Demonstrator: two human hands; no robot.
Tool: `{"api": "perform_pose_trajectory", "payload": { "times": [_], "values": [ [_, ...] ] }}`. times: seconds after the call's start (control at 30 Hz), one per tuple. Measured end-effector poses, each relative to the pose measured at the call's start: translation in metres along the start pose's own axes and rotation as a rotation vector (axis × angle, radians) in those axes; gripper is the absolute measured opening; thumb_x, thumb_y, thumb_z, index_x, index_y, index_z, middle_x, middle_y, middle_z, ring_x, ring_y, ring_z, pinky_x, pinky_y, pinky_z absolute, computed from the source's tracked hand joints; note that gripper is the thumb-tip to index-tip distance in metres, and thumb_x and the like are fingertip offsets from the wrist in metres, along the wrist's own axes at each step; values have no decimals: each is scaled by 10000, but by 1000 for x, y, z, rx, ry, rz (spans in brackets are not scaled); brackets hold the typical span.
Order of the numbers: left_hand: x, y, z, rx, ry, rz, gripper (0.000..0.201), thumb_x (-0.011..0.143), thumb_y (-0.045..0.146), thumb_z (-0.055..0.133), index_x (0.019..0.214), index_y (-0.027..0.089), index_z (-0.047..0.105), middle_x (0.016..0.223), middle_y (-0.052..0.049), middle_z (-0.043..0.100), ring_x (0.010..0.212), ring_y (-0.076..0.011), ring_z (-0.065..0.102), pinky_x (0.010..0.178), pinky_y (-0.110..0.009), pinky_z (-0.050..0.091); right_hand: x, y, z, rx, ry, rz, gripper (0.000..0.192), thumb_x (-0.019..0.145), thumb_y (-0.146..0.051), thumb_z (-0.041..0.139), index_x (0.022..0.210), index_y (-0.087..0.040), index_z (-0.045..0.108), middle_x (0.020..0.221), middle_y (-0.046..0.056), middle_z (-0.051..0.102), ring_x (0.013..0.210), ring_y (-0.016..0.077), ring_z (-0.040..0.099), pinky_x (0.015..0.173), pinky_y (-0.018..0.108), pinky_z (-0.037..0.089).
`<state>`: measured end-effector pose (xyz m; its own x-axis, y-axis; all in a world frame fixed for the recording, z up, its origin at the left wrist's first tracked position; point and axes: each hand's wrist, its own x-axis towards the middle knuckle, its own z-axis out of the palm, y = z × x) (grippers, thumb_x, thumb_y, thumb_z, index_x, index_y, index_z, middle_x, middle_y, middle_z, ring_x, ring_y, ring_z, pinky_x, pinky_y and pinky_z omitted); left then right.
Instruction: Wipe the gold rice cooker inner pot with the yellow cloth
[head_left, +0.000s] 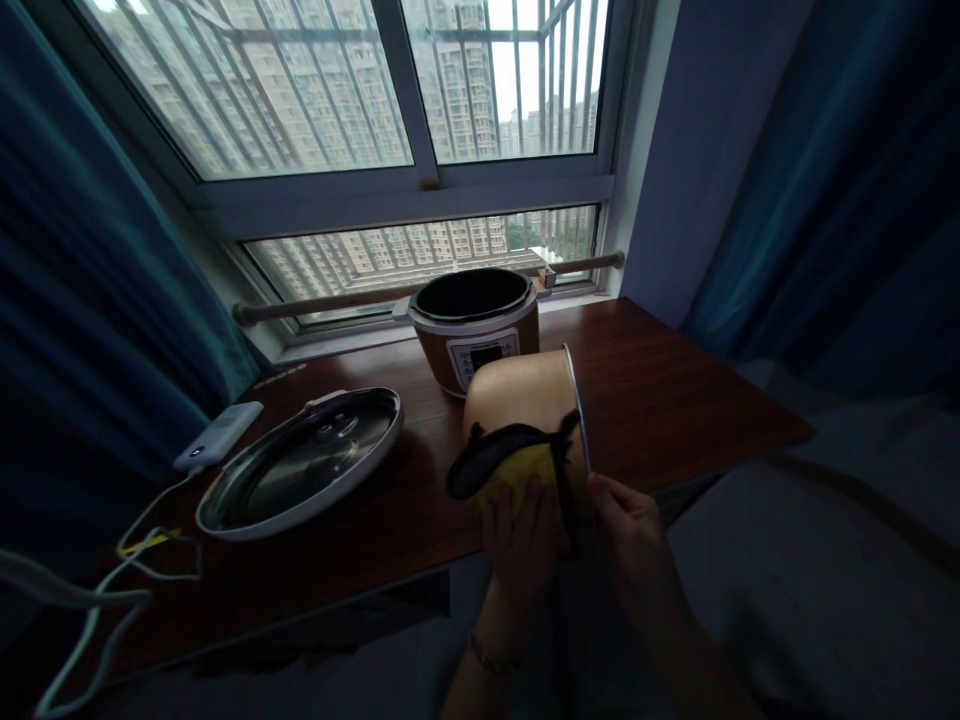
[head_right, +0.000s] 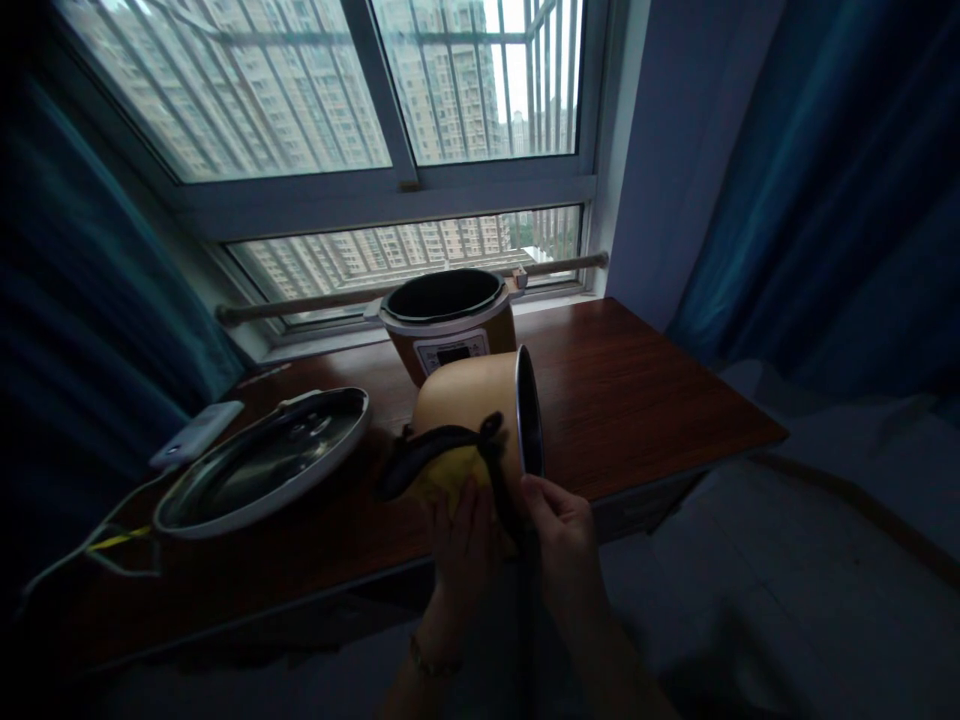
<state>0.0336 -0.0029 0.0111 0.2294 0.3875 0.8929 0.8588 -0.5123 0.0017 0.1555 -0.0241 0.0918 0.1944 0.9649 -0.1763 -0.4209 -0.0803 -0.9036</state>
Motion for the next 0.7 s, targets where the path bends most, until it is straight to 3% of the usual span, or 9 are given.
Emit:
{"api": "perform_pose_trajectory", "payload": {
  "times": [0.1,0.17,0.3,0.4,0.6,0.7],
  "values": [
    [-13,-17,0,-95,36,-197,593,833,149,443,1398,158,261,1456,-113,279,1369,-260,159,1117,-464,130,0,2,5,28,5,-3,351,659,-458,682,787,-132,705,647,10,610,638,104,501,616,218,407],
    [-16,-23,-1,-239,67,-401,550,864,194,402,1395,150,264,1459,-134,266,1356,-251,210,1104,-439,184,0,7,8,39,8,-20,360,660,-460,681,801,-130,706,667,16,618,666,113,509,644,229,412],
    [-11,-28,-7,-646,90,-1022,430,889,350,369,1263,155,457,1246,-126,531,1158,-222,484,935,-325,403,0,18,3,-1,53,-85,346,685,-454,663,822,-140,706,670,13,621,666,114,506,636,229,403],
    [-9,-34,-9,-842,112,-1345,377,827,422,469,1050,142,589,984,-71,639,901,-187,584,748,-256,460,-1,20,-6,5,109,-109,341,684,-453,663,821,-143,705,694,17,639,679,125,530,647,234,412],
    [-28,-46,-14,-999,230,-1591,295,690,430,625,801,157,605,691,25,611,600,-109,546,574,-209,436,-5,3,-26,148,195,-80,328,673,-432,682,833,-146,690,801,35,680,748,148,598,711,262,462],
    [-35,-49,-17,-1187,115,-1715,351,674,500,615,711,151,605,596,17,597,531,-129,554,574,-264,467,1,-5,-38,285,238,-93,308,680,-419,680,824,-146,684,846,54,689,800,156,625,782,296,483]
  ]
}}
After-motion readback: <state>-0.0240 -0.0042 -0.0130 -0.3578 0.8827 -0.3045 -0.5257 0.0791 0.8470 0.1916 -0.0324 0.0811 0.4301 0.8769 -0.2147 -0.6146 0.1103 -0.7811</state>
